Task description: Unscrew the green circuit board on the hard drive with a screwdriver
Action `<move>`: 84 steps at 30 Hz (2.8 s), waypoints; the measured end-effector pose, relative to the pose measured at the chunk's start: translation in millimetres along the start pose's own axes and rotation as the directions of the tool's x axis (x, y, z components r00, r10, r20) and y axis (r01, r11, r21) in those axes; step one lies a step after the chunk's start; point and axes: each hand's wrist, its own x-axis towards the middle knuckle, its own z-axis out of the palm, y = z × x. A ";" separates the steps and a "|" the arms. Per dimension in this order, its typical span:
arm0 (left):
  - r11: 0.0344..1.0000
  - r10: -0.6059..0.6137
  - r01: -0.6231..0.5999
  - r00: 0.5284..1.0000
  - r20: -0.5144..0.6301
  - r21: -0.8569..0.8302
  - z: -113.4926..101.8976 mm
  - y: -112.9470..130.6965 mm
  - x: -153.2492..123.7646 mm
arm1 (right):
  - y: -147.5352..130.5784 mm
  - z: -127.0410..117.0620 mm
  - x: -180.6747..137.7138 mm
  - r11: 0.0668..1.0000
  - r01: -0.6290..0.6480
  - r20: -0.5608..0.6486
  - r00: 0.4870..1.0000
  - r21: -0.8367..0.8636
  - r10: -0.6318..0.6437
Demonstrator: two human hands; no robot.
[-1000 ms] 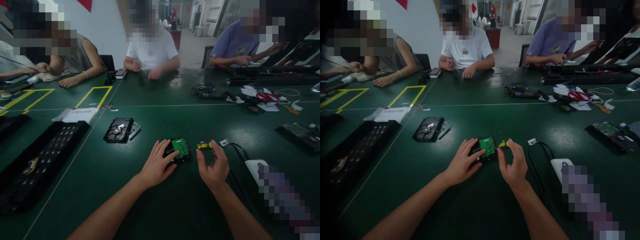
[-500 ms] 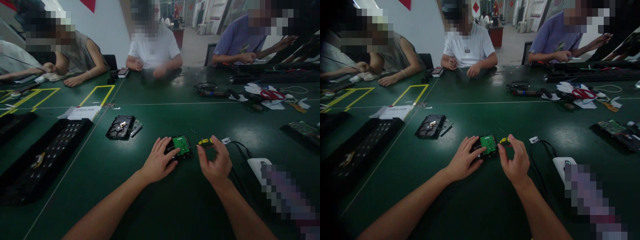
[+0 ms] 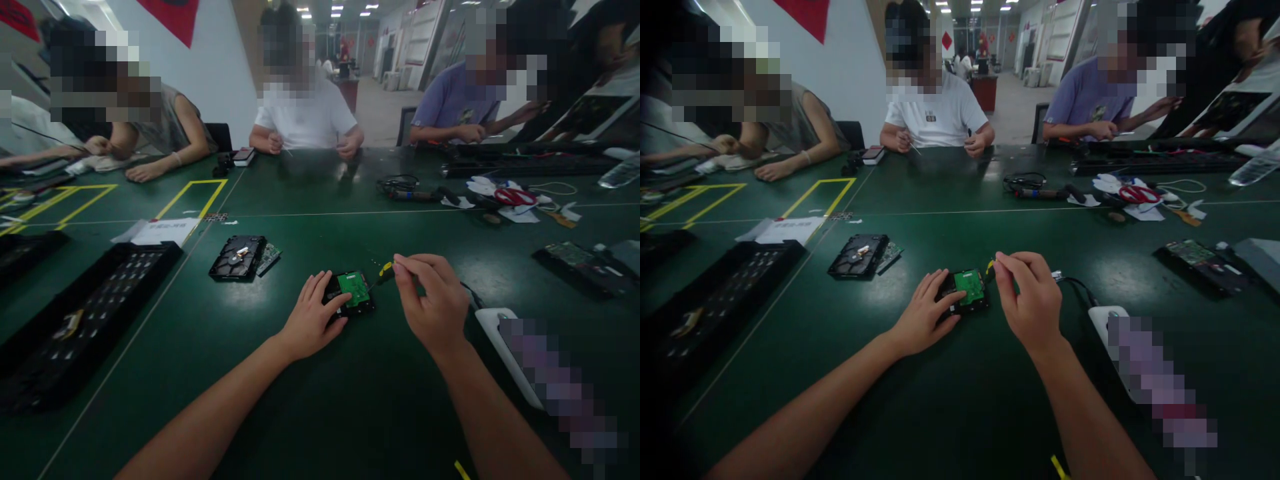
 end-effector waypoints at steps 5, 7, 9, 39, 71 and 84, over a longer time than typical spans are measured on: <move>1.000 -0.009 0.008 1.000 0.022 0.019 -4.1 -0.2 5.2 | 2.1 -5.0 30.9 0.997 -0.062 0.211 0.976 0.055 0.049; 1.000 -0.013 0.013 1.000 0.015 0.026 -4.5 -2.3 7.7 | 3.7 -1.7 45.0 0.995 -0.083 0.288 0.956 0.060 0.062; 0.999 -0.018 0.018 1.000 0.009 0.032 -4.3 -4.8 9.4 | 4.1 3.6 60.6 0.993 -0.085 0.372 0.927 0.077 0.051; 0.999 -0.028 0.027 0.999 0.034 0.029 -1.9 -25.7 27.7 | 16.6 24.6 106.8 0.986 -0.161 0.575 0.810 0.032 0.114; 0.999 -0.031 0.031 1.000 -0.004 0.012 4.5 -27.1 25.4 | -3.5 1.8 112.2 0.984 -0.169 0.702 0.695 -0.052 0.156; 0.999 -0.044 0.044 0.999 0.015 -0.005 1.2 -23.5 26.0 | 7.3 1.7 110.6 0.990 -0.139 0.697 0.708 -0.018 0.112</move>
